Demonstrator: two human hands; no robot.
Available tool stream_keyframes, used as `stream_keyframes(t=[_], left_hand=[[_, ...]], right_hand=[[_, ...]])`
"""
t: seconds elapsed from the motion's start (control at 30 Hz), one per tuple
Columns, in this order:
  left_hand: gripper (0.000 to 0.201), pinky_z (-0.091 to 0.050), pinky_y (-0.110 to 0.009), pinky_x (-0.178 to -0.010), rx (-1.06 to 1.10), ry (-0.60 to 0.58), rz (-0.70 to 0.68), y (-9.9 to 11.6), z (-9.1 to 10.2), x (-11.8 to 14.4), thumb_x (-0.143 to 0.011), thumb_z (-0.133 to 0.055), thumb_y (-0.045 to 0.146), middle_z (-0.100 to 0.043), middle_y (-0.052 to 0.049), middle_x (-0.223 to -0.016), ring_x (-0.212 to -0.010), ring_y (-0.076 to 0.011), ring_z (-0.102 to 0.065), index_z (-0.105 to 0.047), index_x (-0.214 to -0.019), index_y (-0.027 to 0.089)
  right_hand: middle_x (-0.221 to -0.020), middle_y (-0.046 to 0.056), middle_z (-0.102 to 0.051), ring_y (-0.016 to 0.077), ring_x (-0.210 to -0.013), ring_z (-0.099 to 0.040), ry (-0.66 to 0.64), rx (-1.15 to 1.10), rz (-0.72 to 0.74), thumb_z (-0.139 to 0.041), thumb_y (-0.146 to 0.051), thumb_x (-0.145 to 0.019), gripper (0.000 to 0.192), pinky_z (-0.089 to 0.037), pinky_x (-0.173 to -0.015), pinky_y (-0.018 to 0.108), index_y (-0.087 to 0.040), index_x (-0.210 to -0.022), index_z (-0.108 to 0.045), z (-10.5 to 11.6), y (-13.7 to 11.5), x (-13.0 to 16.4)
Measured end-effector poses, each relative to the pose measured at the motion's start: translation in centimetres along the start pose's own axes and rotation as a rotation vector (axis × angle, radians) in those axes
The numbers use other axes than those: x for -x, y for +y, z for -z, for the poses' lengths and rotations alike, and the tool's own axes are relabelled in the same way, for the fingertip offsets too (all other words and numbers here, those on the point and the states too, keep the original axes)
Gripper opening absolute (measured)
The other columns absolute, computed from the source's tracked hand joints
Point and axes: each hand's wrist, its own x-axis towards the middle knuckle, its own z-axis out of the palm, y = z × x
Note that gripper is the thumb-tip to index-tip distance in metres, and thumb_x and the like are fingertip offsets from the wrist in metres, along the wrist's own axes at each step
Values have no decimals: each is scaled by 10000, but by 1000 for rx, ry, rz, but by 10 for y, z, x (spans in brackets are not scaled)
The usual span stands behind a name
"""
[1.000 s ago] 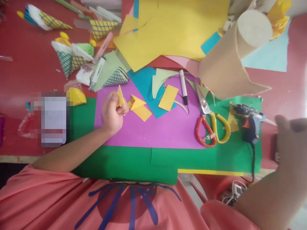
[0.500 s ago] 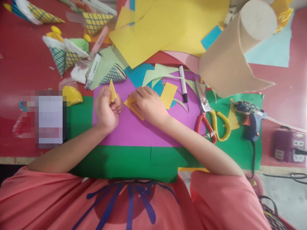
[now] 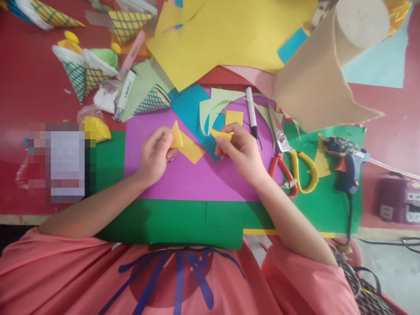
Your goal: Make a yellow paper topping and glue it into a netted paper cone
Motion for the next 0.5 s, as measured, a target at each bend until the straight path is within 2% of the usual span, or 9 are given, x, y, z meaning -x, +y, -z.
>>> stream_keyframes(t=[0.1, 0.2, 0.33, 0.5], left_hand=[[356, -254, -205, -417, -71, -23, -3, -1, 1, 1, -927, -548, 483, -333, 74, -549, -443, -53, -316, -459, -722, 207], [353, -259, -213, -432, -129, -50, 11, -2, 2, 2, -930, -545, 476, -349, 68, -553, -461, -60, -321, -469, -720, 203], [357, -270, -222, -451, -189, -89, -27, 0, 1, 3, -935, -551, 435, -375, 54, -552, -477, -65, -348, -473, -680, 196], [376, -274, -217, -450, -238, -94, -53, 3, 1, 3, -941, -539, 403, -375, 51, -533, -470, -65, -347, -459, -642, 191]], right_hand=[[-648, -42, -599, 87, -517, -475, 47, -40, -72, -762, -382, -766, 215, -350, -499, 241, -214, -788, -629, 2, 9, -2], [-621, -40, -585, 79, -498, -433, 6, -83, -121, -793, -365, -732, 213, -299, -471, 240, -193, -793, -684, 1, 15, -1], [-544, -62, -503, 78, -500, -460, -115, -306, -132, -679, -335, -847, 168, -358, -501, 224, -196, -762, -640, -3, 20, 1], [-601, -52, -593, 89, -528, -558, -162, -334, -163, -714, -388, -823, 214, -493, -581, 238, -210, -795, -598, -4, 22, 0]])
